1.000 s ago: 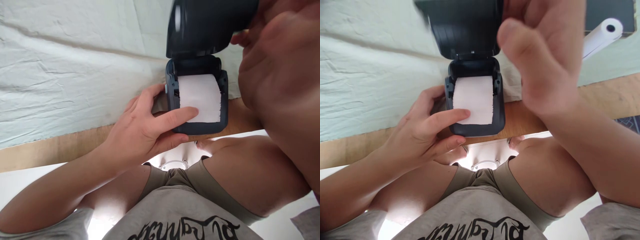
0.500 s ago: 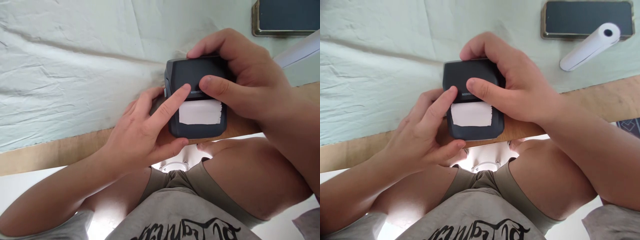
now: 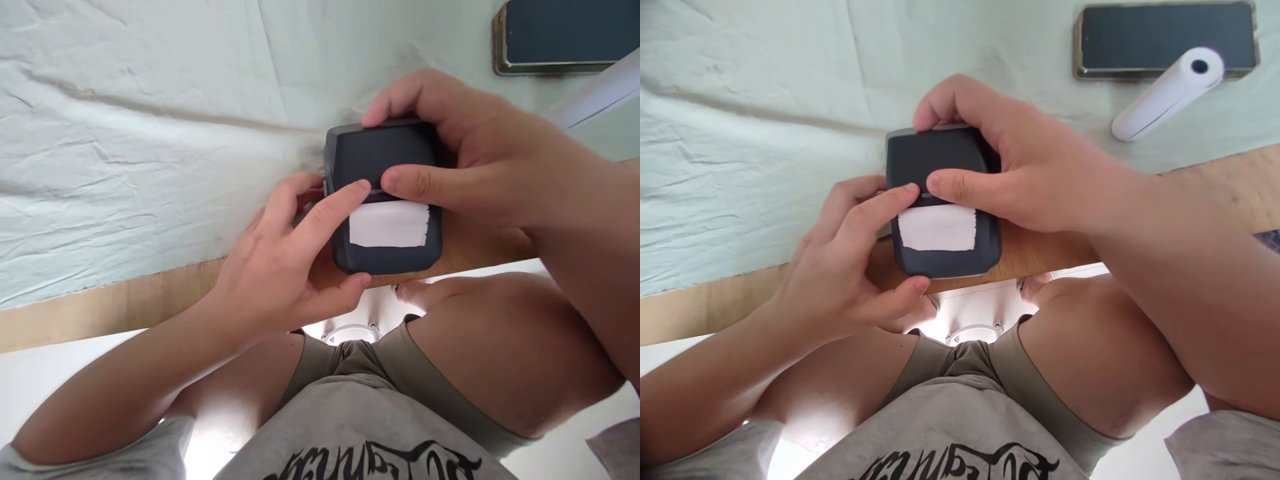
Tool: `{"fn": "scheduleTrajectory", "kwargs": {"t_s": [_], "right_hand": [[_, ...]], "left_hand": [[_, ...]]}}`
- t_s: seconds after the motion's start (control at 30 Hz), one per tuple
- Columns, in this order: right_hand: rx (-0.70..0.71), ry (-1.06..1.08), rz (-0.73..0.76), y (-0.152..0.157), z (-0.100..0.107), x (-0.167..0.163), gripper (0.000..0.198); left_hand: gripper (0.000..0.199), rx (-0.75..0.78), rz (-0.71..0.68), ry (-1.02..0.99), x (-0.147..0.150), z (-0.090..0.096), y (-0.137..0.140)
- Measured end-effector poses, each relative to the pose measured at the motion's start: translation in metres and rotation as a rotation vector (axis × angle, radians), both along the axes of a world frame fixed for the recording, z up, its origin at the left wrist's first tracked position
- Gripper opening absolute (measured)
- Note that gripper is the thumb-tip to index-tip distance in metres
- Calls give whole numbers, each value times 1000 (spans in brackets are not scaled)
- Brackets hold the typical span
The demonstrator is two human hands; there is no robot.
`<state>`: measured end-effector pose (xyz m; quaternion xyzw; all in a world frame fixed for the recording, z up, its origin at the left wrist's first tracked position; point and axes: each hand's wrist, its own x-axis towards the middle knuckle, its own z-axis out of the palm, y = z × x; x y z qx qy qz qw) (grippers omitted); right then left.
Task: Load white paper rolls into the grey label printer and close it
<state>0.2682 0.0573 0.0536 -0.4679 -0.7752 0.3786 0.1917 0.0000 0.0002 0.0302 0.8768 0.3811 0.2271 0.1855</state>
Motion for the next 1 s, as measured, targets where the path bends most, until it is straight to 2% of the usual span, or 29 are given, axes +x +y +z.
{"fn": "scheduleTrajectory", "kwargs": {"t_s": [0.17, 0.3, 0.5, 0.67, 0.8, 0.93, 1.0], "right_hand": [[198, -33, -89, -16, -10, 3, 56], [194, -139, -134, -24, -11, 5, 76], [112, -184, -153, -20, -6, 4, 93], [10, -138, -126, -13, -4, 13, 120], [33, -146, -80, -9, -8, 22, 120], [153, -230, -26, -8, -10, 24, 119], [130, -218, -23, -9, -8, 24, 121]], "left_hand": [[95, -99, 77, 40, 4, 0, 0], [109, -144, 114, 157, 5, 0, -2], [104, -45, 158, 228, 4, 1, -7], [98, 78, 134, 276, 4, 4, -5], [97, 120, 117, 273, 7, 3, -4], [101, 60, 148, 260, 7, 1, -5], [100, 18, 174, 228, 5, 1, -4]]}}
